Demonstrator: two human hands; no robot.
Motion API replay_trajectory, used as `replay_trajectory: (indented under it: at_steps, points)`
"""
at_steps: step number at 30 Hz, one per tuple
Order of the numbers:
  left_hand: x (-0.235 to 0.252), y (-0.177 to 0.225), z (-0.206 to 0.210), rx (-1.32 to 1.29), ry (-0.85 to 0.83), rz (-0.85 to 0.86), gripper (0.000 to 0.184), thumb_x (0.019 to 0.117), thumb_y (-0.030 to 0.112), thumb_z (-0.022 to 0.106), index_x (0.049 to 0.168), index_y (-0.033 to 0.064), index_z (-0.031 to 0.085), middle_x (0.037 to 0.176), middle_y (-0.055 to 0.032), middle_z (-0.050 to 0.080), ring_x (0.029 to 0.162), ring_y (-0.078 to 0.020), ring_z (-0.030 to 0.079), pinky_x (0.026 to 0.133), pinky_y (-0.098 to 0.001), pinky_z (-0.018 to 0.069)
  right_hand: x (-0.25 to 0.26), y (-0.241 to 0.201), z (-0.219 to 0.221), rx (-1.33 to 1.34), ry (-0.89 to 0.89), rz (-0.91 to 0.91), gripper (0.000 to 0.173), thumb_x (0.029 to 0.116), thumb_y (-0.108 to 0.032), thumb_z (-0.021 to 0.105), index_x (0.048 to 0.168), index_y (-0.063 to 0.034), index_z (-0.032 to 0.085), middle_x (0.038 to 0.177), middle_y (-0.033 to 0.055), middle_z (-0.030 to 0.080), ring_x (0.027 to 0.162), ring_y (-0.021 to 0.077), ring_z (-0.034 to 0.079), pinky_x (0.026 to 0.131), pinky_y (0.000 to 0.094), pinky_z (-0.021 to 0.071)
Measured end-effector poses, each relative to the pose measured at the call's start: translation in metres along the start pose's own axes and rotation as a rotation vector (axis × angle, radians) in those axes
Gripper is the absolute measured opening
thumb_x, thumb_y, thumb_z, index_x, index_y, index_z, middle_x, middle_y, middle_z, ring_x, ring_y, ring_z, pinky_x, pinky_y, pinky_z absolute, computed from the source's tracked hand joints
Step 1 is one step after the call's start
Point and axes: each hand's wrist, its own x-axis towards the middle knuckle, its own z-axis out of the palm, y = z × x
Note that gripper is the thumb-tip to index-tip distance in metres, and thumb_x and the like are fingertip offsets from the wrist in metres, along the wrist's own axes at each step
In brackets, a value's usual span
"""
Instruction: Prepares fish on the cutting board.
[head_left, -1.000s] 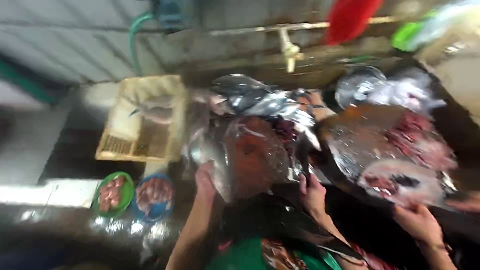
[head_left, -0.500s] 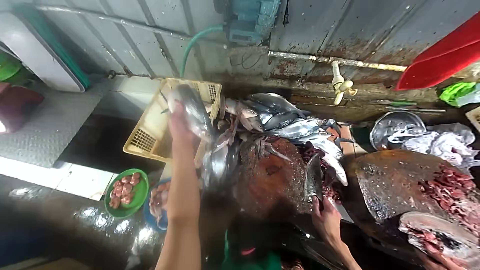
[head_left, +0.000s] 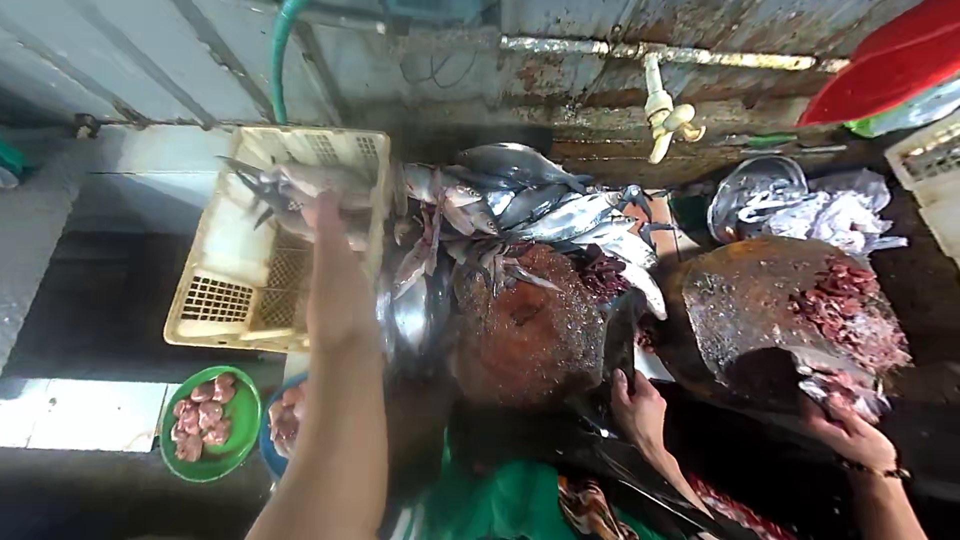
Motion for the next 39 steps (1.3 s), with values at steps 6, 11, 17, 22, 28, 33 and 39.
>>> replay_trajectory:
  at_steps: [6,11,17,22,28,33,39]
  points:
    - [-0.076,0.037,0.001,0.416,0.104,0.6,0.076,0.0919,0.037,0.071,0.151,-0.001,0.042,0.147,-0.024,0.052,0.137,-0.0333,0.051,0.114,-0.0456,0.0424,0.002,-0.005,0.002,0.036,-0.108,0.044,0.038,0.1069,-0.033,0.05,0.106,0.0004,0.069,0.081,0.0197,0.071,0.078,0.0373,0.072,0.072,0.0585,0.0554]
    - [-0.181,0.025,0.082,0.595,-0.328,1.321,0.04,0.1025,0.025,0.055,0.133,0.0009,0.061,0.131,-0.0232,0.065,0.123,-0.0349,0.063,0.104,-0.0486,0.052,0.015,-0.006,0.001,0.041,-0.227,0.078,0.041,0.107,-0.039,0.046,0.11,-0.004,0.068,0.085,0.015,0.072,0.082,0.0314,0.073,0.078,0.0526,0.0579]
    - [-0.152,-0.006,0.246,1.188,-0.702,1.429,0.073,0.0956,0.039,0.069,0.157,0.015,0.039,0.164,-0.0225,0.03,0.151,-0.0518,0.024,0.114,-0.0735,0.0271,0.037,-0.022,-0.01,0.016,-0.552,0.025,0.042,0.107,-0.042,0.046,0.122,-0.0082,0.065,0.097,0.017,0.072,0.095,0.0346,0.072,0.085,0.0572,0.0572]
    - [-0.122,-0.005,0.296,1.406,-0.714,1.399,0.085,0.0871,0.032,0.081,0.159,0.0212,0.036,0.159,-0.0243,0.038,0.14,-0.0571,0.039,0.103,-0.0812,0.0338,0.053,-0.055,0.012,-0.103,-0.974,-0.366,0.04,0.1082,-0.043,0.047,0.125,-0.0118,0.066,0.104,0.0212,0.072,0.102,0.0434,0.07,0.086,0.0686,0.0537]
    - [-0.16,0.012,0.291,1.502,-0.652,1.271,0.067,0.0953,0.032,0.07,0.149,-0.0004,0.043,0.135,-0.0383,0.054,0.124,-0.0617,0.052,0.093,-0.0782,0.043,0.1,-0.035,0.007,-0.159,-0.915,-0.303,0.04,0.109,-0.039,0.046,0.126,-0.0094,0.067,0.108,0.0238,0.072,0.107,0.0455,0.069,0.09,0.0703,0.0512]
    - [-0.188,0.006,0.242,1.396,-0.597,0.876,0.067,0.0788,0.039,0.082,0.123,-0.0074,0.061,0.127,-0.0358,0.06,0.122,-0.0546,0.056,0.095,-0.0755,0.0446,0.103,0.001,0.004,-0.115,-0.563,-0.048,0.039,0.1071,-0.041,0.047,0.125,-0.012,0.065,0.102,0.018,0.073,0.097,0.0389,0.072,0.084,0.0634,0.0568]
    - [-0.265,-0.041,0.103,0.906,-0.855,0.528,0.065,0.0788,0.03,0.083,0.133,0.0029,0.06,0.125,-0.0235,0.065,0.115,-0.0372,0.063,0.095,-0.0639,0.0508,0.048,-0.007,-0.011,-0.026,-0.755,-0.194,0.038,0.1057,-0.04,0.052,0.122,-0.0098,0.068,0.114,0.0216,0.071,0.111,0.0428,0.067,0.091,0.0697,0.0523]
